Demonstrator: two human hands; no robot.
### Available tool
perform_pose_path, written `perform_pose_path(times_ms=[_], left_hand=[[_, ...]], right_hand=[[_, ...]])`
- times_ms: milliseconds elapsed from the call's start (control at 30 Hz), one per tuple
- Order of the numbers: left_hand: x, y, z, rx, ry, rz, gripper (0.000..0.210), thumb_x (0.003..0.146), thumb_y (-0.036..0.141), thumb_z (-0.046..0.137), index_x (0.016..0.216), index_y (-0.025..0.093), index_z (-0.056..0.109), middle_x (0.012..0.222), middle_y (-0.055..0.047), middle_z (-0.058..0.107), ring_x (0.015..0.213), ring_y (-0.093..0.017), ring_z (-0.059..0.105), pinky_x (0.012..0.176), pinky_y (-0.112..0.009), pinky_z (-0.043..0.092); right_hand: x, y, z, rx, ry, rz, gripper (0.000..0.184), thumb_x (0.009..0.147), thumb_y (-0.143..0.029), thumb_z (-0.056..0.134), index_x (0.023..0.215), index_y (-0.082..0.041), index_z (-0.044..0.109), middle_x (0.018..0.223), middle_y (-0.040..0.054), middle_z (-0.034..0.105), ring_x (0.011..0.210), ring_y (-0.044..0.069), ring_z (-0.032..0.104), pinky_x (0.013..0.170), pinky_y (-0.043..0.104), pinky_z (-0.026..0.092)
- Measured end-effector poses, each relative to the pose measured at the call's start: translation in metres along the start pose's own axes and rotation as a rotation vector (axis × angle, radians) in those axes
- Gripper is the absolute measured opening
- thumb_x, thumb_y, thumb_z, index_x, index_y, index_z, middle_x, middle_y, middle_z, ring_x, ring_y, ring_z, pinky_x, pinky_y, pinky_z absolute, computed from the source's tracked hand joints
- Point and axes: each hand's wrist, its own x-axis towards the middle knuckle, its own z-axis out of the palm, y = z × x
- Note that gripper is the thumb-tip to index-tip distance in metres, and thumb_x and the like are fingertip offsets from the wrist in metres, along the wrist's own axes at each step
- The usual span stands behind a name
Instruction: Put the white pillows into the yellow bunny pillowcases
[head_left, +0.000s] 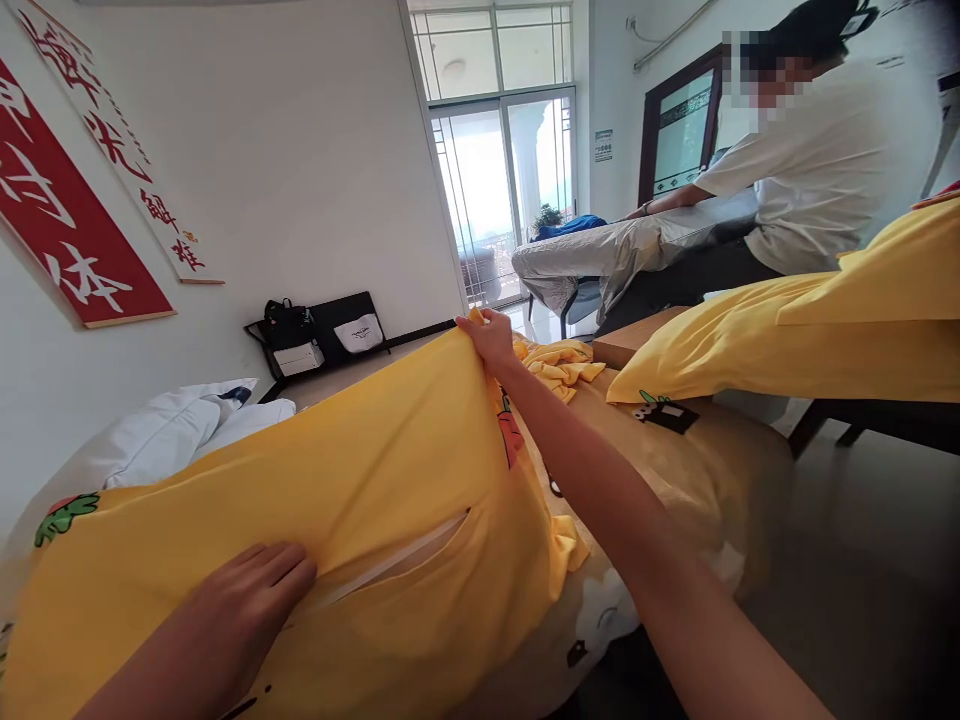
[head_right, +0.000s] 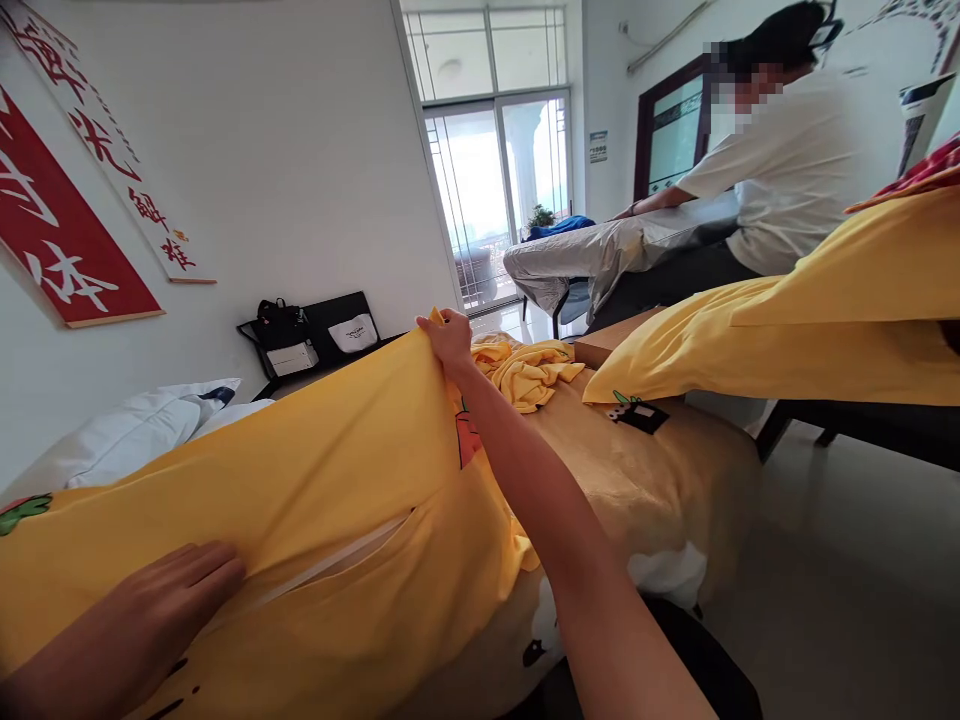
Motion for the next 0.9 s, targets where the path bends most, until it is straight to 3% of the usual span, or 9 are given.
perform_pose_path(times_ms=[100, 167, 200, 300, 367, 533, 633, 733, 900], left_hand=[[0.003, -0.002, 0.004, -0.057, 0.030, -0.021, 0.028, 0.083, 0.008, 0.039, 0.080, 0.023, 0.062, 0.086, -0.006, 0.065, 0.076, -0.019, 0.057, 0.074, -0.028, 0.046], [0.005, -0.002, 0.009, -0.067, 0.071, -0.022, 0.026, 0.081, 0.008, 0.040, 0.080, 0.023, 0.062, 0.087, -0.006, 0.065, 0.077, -0.019, 0.058, 0.075, -0.028, 0.046], [0.006, -0.003, 0.012, -0.063, 0.089, -0.019, 0.026, 0.080, 0.008, 0.042, 0.081, 0.023, 0.062, 0.088, -0.006, 0.065, 0.078, -0.020, 0.058, 0.076, -0.029, 0.046], [0.006, -0.004, 0.017, -0.040, 0.110, 0.000, 0.024, 0.076, 0.008, 0.047, 0.084, 0.025, 0.062, 0.093, -0.005, 0.065, 0.083, -0.021, 0.059, 0.077, -0.029, 0.046], [0.004, -0.007, 0.018, -0.028, 0.105, 0.003, 0.025, 0.073, 0.008, 0.048, 0.085, 0.025, 0.063, 0.095, -0.006, 0.066, 0.084, -0.021, 0.058, 0.076, -0.030, 0.046], [-0.007, -0.015, 0.010, 0.000, 0.067, -0.057, 0.030, 0.072, 0.007, 0.042, 0.083, 0.023, 0.064, 0.095, -0.008, 0.066, 0.082, -0.022, 0.057, 0.075, -0.032, 0.046], [-0.007, -0.014, 0.009, 0.000, 0.031, -0.098, 0.033, 0.076, 0.007, 0.037, 0.084, 0.022, 0.065, 0.093, -0.009, 0.065, 0.080, -0.022, 0.057, 0.074, -0.033, 0.045], [0.001, -0.011, 0.011, -0.019, 0.007, -0.109, 0.035, 0.080, 0.007, 0.031, 0.082, 0.021, 0.064, 0.092, -0.010, 0.065, 0.080, -0.022, 0.058, 0.073, -0.034, 0.045], [0.022, -0.016, 0.017, -0.085, 0.049, -0.100, 0.028, 0.086, 0.015, 0.032, 0.076, 0.021, 0.057, 0.083, -0.008, 0.062, 0.074, -0.021, 0.057, 0.069, -0.031, 0.043]], right_hand=[[-0.016, 0.005, -0.013, 0.224, -0.194, 0.179, 0.039, 0.069, -0.056, 0.068, 0.077, -0.019, 0.056, 0.067, -0.0008, 0.059, 0.063, 0.014, 0.057, 0.060, 0.028, 0.049], [-0.027, 0.009, -0.022, 0.258, -0.383, 0.279, 0.041, 0.066, -0.055, 0.073, 0.079, -0.018, 0.059, 0.070, 0.0026, 0.065, 0.068, 0.017, 0.062, 0.063, 0.031, 0.054], [-0.031, 0.012, -0.024, 0.255, -0.414, 0.300, 0.040, 0.063, -0.050, 0.078, 0.078, -0.018, 0.061, 0.072, 0.0040, 0.066, 0.069, 0.019, 0.064, 0.064, 0.032, 0.055], [-0.030, 0.014, -0.020, 0.244, -0.271, 0.268, 0.035, 0.059, -0.040, 0.082, 0.074, -0.016, 0.061, 0.072, 0.0039, 0.067, 0.068, 0.018, 0.064, 0.061, 0.030, 0.054], [-0.021, 0.011, -0.008, 0.251, -0.175, 0.206, 0.035, 0.062, -0.043, 0.080, 0.071, -0.017, 0.059, 0.069, 0.0013, 0.066, 0.065, 0.016, 0.062, 0.059, 0.028, 0.053], [0.002, -0.008, 0.027, 0.265, -0.116, 0.033, 0.039, 0.068, -0.052, 0.073, 0.064, -0.017, 0.056, 0.064, -0.0012, 0.060, 0.061, 0.013, 0.057, 0.054, 0.025, 0.047], [-0.003, -0.005, 0.030, 0.294, -0.198, 0.089, 0.042, 0.071, -0.057, 0.069, 0.070, -0.017, 0.058, 0.069, 0.0005, 0.063, 0.063, 0.013, 0.058, 0.057, 0.025, 0.048], [-0.030, 0.026, 0.007, 0.261, -0.406, 0.196, 0.048, 0.071, -0.062, 0.068, 0.088, -0.017, 0.064, 0.087, 0.0043, 0.069, 0.075, 0.016, 0.063, 0.068, 0.028, 0.052], [-0.102, 0.100, -0.060, 0.185, -0.808, 0.434, 0.061, 0.060, -0.059, 0.077, 0.104, -0.018, 0.066, 0.104, 0.0086, 0.070, 0.092, 0.022, 0.065, 0.087, 0.035, 0.051]])
